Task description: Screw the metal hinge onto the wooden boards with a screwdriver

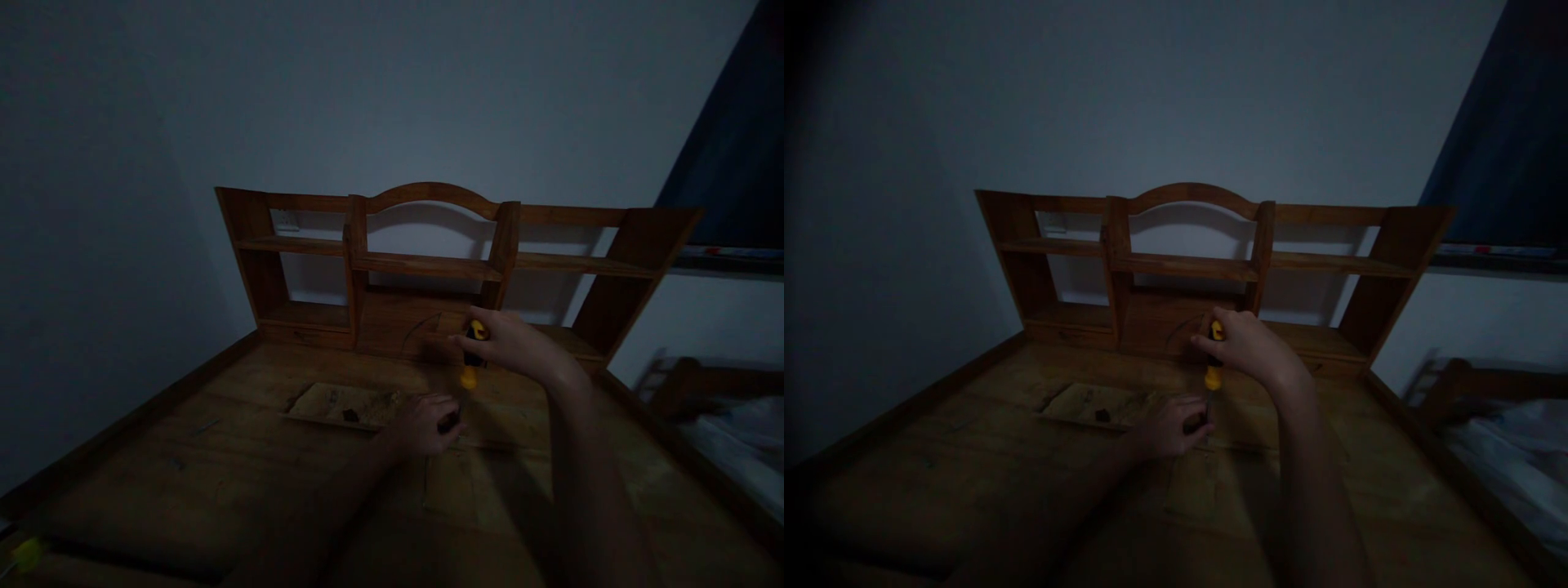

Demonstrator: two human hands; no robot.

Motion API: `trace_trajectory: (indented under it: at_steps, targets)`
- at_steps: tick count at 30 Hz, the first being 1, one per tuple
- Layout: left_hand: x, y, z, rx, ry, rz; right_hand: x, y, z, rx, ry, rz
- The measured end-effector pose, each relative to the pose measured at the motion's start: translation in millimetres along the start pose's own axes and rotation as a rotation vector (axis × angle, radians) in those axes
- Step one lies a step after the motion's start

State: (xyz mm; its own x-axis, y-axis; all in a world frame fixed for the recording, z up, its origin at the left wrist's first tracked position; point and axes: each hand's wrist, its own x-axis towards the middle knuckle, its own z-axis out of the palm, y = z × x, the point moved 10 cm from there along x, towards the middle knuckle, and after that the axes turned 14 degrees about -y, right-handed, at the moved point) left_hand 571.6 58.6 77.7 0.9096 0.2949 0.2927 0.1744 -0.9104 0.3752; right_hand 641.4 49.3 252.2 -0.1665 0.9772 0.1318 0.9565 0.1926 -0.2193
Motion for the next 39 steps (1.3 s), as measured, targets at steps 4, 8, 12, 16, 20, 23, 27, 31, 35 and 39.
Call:
trace_trajectory:
  at_steps: [4, 8, 12, 16, 20, 23, 27, 31, 35, 39]
  targets:
    - [-0.1, -1.1, -0.4, 0.01, 0.005, -0.009, 0.6, -3.1, 4.4, 0.044, -0.027, -0.033]
    - [-0.4, -2.1, 0.7, 0.023, -0.001, -0.013, -2.7, -8.8, 4.6, 0.118, -0.064, -0.13]
    - [-0.8, -2.0, 1.2, 0.028, 0.004, -0.011, -4.2, -8.7, 3.3, 0.116, -0.067, -0.145]
    - [-0.1, -2.0, 1.6, 0.032, 0.001, -0.02, -0.8, -3.6, 1.7, 0.055, -0.015, -0.077]
    - [0.5, -1.4, 0.3, 0.049, 0.006, -0.025, 1.9, -12.5, 1.2, 0.031, 0.007, -0.124]
    - [0.6, -0.4, 0.4, 0.055, 0.002, -0.014, 0.6, -15.6, 1.4, 0.062, -0.03, -0.14]
    - [0.6, -0.6, -0.2, 0.057, 0.013, -0.01, -3.2, -11.0, 0.4, 0.059, -0.078, -0.097]
    - [0.4, 1.8, -1.4, 0.028, 0.015, 0.01, -4.1, -5.8, -2.7, 0.02, -0.049, -0.061]
    - [0.2, 1.4, -3.2, 0.028, 0.014, -0.008, -1.7, 3.9, -1.6, -0.034, -0.015, 0.007]
    - [0.5, 1.1, -3.3, 0.026, 0.012, -0.005, -1.0, 7.9, 3.4, -0.013, -0.058, 0.014]
